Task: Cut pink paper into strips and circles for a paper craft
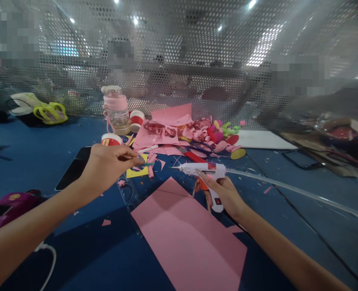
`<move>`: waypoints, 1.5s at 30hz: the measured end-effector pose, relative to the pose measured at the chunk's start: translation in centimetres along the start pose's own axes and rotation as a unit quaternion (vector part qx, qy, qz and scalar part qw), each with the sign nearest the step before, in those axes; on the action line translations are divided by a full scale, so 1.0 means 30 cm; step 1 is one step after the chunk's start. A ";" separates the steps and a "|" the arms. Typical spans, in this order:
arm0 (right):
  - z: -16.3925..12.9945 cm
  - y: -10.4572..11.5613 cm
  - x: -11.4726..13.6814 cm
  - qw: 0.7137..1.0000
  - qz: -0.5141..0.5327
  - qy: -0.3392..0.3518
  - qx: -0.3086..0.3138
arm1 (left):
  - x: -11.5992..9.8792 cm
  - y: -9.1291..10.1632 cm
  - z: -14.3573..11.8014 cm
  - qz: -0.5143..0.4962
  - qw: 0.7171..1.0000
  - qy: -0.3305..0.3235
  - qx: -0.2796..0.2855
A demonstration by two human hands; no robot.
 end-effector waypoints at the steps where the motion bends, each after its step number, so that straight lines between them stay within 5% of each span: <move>1: 0.001 0.000 -0.001 1.000 0.000 0.000 0.001 | -0.005 -0.005 0.003 0.036 0.999 -0.013 0.005; 7: -0.001 0.004 -0.006 1.000 -0.003 -0.004 -0.003 | -0.014 -0.085 0.021 0.163 0.977 -0.123 0.066; 14: -0.002 0.009 0.004 1.000 0.000 0.006 -0.010 | -0.065 -0.047 -0.028 0.256 0.962 -0.097 -0.003; 20: -0.009 0.004 0.007 0.999 0.035 0.001 -0.010 | -0.252 -0.285 -0.238 0.219 0.928 -0.264 0.144; 25: -0.007 0.002 -0.013 0.999 0.035 -0.012 0.008 | -0.267 -0.400 -0.319 0.162 0.914 -0.267 0.259; 45: 0.008 0.000 -0.064 0.994 -0.060 -0.067 0.057 | -0.216 -0.429 -0.307 0.098 0.919 -0.216 0.314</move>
Point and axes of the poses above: each hand's wrist, its own z-axis towards the middle knuckle, its own y-axis out of the back of the hand, x = y × z, the point moved 8 cm from there along z, towards the middle knuckle, and after that the axes turned 10 degrees about x, right-handed, at the moved point
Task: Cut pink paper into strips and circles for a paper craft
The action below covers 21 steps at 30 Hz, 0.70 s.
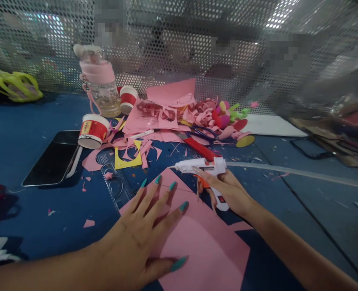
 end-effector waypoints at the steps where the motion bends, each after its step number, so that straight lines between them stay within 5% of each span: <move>1: 0.001 -0.001 0.001 1.000 -0.002 -0.001 -0.001 | 0.000 -0.001 0.000 0.000 1.000 0.000 -0.002; 21: 0.005 -0.013 0.012 1.000 0.013 0.003 0.004 | 0.000 -0.011 -0.001 0.006 0.999 0.028 -0.041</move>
Point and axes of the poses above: each hand's wrist, its own z-axis towards the middle knuckle, its own y-axis out of the back of the hand, x = y × z, the point moved 8 cm from there along z, towards the middle knuckle, and after that the axes turned 10 degrees about x, right-handed, at the moved point
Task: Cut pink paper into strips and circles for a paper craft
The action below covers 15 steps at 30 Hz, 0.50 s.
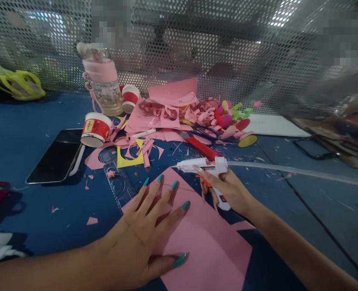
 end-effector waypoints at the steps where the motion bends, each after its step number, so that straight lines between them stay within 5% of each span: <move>1: 0.000 0.000 -0.001 1.000 0.000 0.000 -0.001 | -0.002 0.000 0.000 0.000 1.000 -0.003 0.000; 15: -0.005 0.010 0.000 1.000 -0.004 -0.003 -0.007 | 0.000 0.001 0.000 0.001 1.000 0.003 -0.005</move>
Point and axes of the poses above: each hand's wrist, its own z-axis towards the middle knuckle, its own y-axis out of the back of the hand, x = y × z, the point moved 8 cm from there along z, towards the middle knuckle, and after that the axes turned 10 degrees about x, right-handed, at the moved point
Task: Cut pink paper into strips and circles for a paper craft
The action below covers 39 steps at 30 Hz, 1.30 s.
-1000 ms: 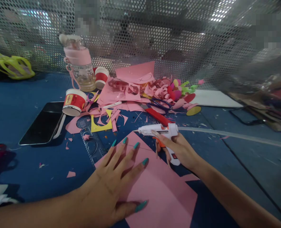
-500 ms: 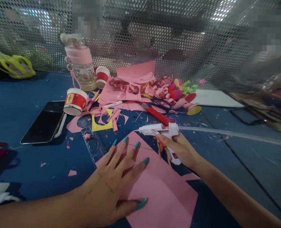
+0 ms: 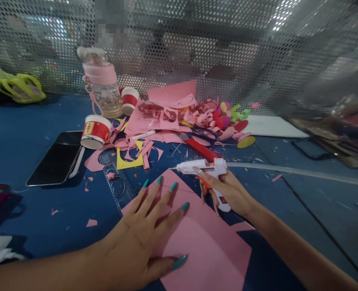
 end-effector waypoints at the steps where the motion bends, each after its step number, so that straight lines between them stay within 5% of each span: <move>1: 0.000 0.000 -0.002 1.000 0.002 0.000 0.001 | 0.000 0.001 0.000 0.001 1.000 -0.003 0.005; 10: -0.008 0.023 0.003 1.000 0.021 -0.010 -0.004 | 0.004 0.013 -0.002 -0.015 0.999 -0.026 0.040; 19: -0.053 0.118 0.060 0.990 -0.083 0.091 -0.070 | -0.001 0.006 -0.001 -0.018 0.999 -0.033 0.040; 23: -0.081 0.160 0.133 0.911 -0.374 0.109 -0.134 | -0.001 0.006 -0.002 -0.010 0.999 -0.027 0.039; 26: -0.078 0.157 0.149 0.841 -0.523 0.076 -0.114 | 0.003 0.002 -0.008 -0.003 1.000 -0.023 0.020; 32: -0.099 0.207 0.126 0.769 -0.620 -0.102 -0.113 | 0.013 -0.013 -0.020 0.017 1.000 -0.013 -0.006; 39: -0.135 0.302 0.043 0.738 -0.619 -0.246 -0.110 | 0.014 -0.010 -0.028 0.027 0.999 -0.005 -0.032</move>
Point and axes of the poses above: each hand's wrist, its own z-axis towards the middle knuckle, its own y-axis out of the back of the hand, x = y × z, the point moved 8 cm from there along z, towards the middle knuckle, and after that the axes turned 10 degrees about x, right-handed, at the moved point
